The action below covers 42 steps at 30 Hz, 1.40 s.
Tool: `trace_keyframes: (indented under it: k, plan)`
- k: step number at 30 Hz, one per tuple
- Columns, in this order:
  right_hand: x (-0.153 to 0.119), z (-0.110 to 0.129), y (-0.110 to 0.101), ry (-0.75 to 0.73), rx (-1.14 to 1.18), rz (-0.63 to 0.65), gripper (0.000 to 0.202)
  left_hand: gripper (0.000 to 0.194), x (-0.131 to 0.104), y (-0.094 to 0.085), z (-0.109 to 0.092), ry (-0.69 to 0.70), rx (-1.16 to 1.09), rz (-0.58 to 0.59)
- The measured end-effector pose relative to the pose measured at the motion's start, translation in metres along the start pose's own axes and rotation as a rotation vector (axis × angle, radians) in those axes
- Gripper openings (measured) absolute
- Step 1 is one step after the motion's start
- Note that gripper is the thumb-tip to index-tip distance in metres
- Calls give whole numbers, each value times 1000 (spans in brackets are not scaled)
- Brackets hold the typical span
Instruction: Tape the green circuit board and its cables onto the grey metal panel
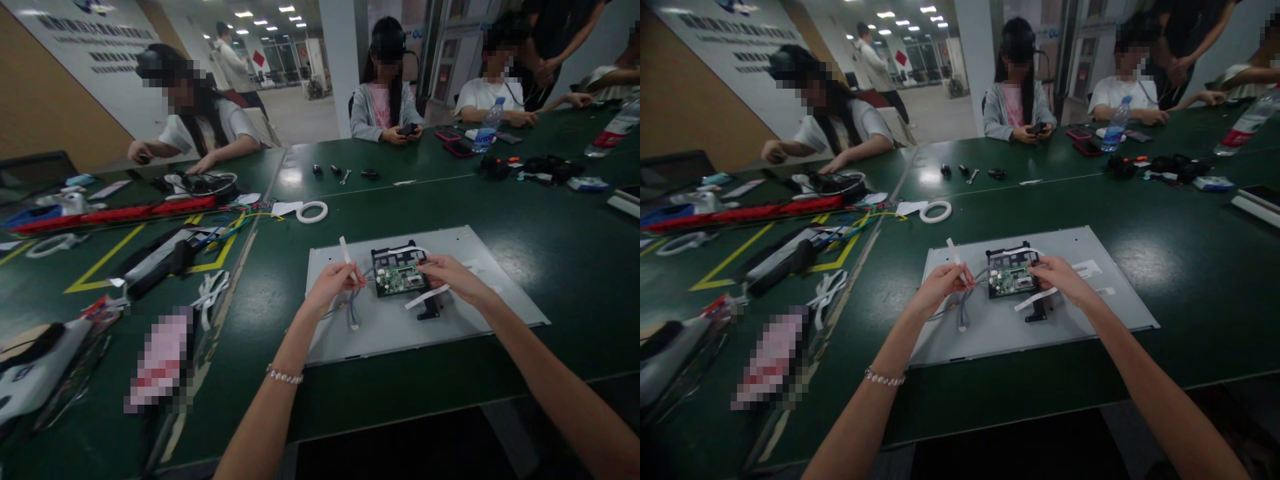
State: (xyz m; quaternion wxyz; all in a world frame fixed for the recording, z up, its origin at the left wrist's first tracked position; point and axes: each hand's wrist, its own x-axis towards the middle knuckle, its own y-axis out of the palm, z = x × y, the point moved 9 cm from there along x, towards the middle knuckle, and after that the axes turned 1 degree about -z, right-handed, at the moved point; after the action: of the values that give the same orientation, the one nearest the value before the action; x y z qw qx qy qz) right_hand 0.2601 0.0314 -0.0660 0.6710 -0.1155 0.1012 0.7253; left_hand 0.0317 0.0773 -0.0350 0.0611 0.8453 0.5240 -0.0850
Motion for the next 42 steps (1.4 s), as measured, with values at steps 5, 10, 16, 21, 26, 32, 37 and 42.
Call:
trace_keyframes:
  k: [5,10,16,21,26,32,37,42]
  plan:
    - [2,6,-19,-60,-471,-158,33,37,1,-5,-4,55,80,-53]
    - [-2,19,-20,-187,-772,-238,33,42,0,-4,-9,81,131,-80]
    - [-4,29,-33,-277,-938,-354,26,45,-1,6,-8,64,143,-11]
    - [-2,36,-54,-413,-819,-470,25,41,-2,7,-9,68,126,-13]
    - [17,33,-57,-480,-813,-440,31,44,0,-3,-10,109,60,-103]
    - [41,37,-46,-484,-844,-320,28,48,0,5,-17,162,155,-98]
    - [52,36,-42,-450,-798,-272,22,68,-3,14,-18,173,127,-47]
    - [52,32,-47,-405,-651,-261,22,81,-5,18,-19,192,28,17]
